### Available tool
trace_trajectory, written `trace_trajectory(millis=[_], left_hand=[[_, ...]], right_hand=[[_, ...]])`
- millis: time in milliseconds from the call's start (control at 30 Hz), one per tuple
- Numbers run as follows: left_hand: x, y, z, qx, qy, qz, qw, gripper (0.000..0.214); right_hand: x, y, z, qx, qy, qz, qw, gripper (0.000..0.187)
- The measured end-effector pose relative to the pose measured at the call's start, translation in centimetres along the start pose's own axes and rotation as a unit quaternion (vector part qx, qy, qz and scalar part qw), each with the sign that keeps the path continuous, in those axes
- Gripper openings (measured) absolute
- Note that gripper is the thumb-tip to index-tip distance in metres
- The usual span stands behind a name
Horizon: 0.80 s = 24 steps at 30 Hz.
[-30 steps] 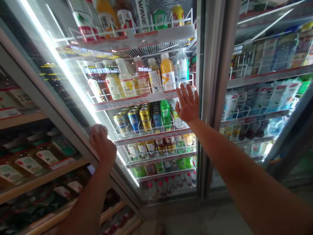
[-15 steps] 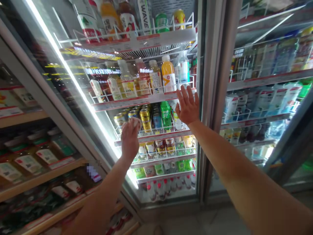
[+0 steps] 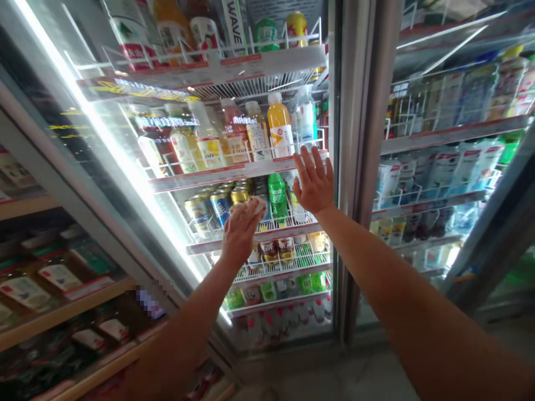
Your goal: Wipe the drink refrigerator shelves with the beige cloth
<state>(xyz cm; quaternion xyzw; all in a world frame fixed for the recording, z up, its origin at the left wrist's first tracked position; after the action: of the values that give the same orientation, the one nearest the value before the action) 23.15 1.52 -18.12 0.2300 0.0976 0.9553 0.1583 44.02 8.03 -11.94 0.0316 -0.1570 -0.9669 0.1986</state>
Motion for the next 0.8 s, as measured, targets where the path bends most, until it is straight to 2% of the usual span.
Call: trace_trajectory(millis=[67,200,267,367,433,500,567,700,767,800], left_hand=[[-0.1,-0.2,0.4,0.007,-0.008,-0.014,1.000,0.044],[2.9,1.0,4.8,-0.045,0.055,0.007,0.997,0.041],[3.1,1.2,6.1,-0.067,0.068,0.024,0.995,0.039],[0.1,0.3,5.0,-0.052,0.034,0.012,0.998,0.038],[-2.9,-1.0,3.2,-0.002,-0.038,-0.021,0.999,0.041],[-4.6,-1.8,2.2,0.039,-0.086,-0.039,0.995,0.044],[-3.9,-1.7,3.0,0.037,-0.072,-0.034,0.996,0.045],[0.0,-0.6,7.0,-0.035,0.027,-0.012,0.999,0.042],[0.1,-0.6,7.5,-0.050,0.049,-0.010,0.997,0.041],[-0.7,-0.9,7.2,-0.043,0.039,-0.010,0.998,0.041]], right_hand=[[0.0,0.0,0.0,0.000,0.001,-0.005,1.000,0.057],[-0.1,-0.1,0.0,-0.009,0.007,-0.015,1.000,0.057],[-0.1,-0.1,-0.1,-0.014,0.010,-0.021,1.000,0.057],[-0.1,-0.1,-0.1,-0.016,0.013,-0.023,1.000,0.056],[0.0,0.0,-0.1,-0.016,0.012,-0.020,1.000,0.056],[0.0,0.0,-0.1,-0.017,0.010,-0.017,1.000,0.056],[0.0,0.0,-0.1,-0.015,0.009,-0.013,1.000,0.057],[-0.1,-0.1,-0.1,-0.007,0.008,-0.007,1.000,0.057],[0.0,-0.2,-0.1,-0.006,0.009,-0.006,1.000,0.058],[0.0,-0.2,-0.1,-0.006,0.009,-0.006,1.000,0.058]])
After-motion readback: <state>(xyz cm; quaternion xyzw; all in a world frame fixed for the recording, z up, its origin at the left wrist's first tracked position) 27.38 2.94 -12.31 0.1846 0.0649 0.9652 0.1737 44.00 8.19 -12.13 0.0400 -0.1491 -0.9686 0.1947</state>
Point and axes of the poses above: each hand's wrist, its own z-axis towards the middle knuckle, its own y-axis out of the back of the hand, x = y × z, the point moved 8 cm from there along z, towards the middle knuckle, and after that the axes turned 1 degree about z, right-handed, at the moved point
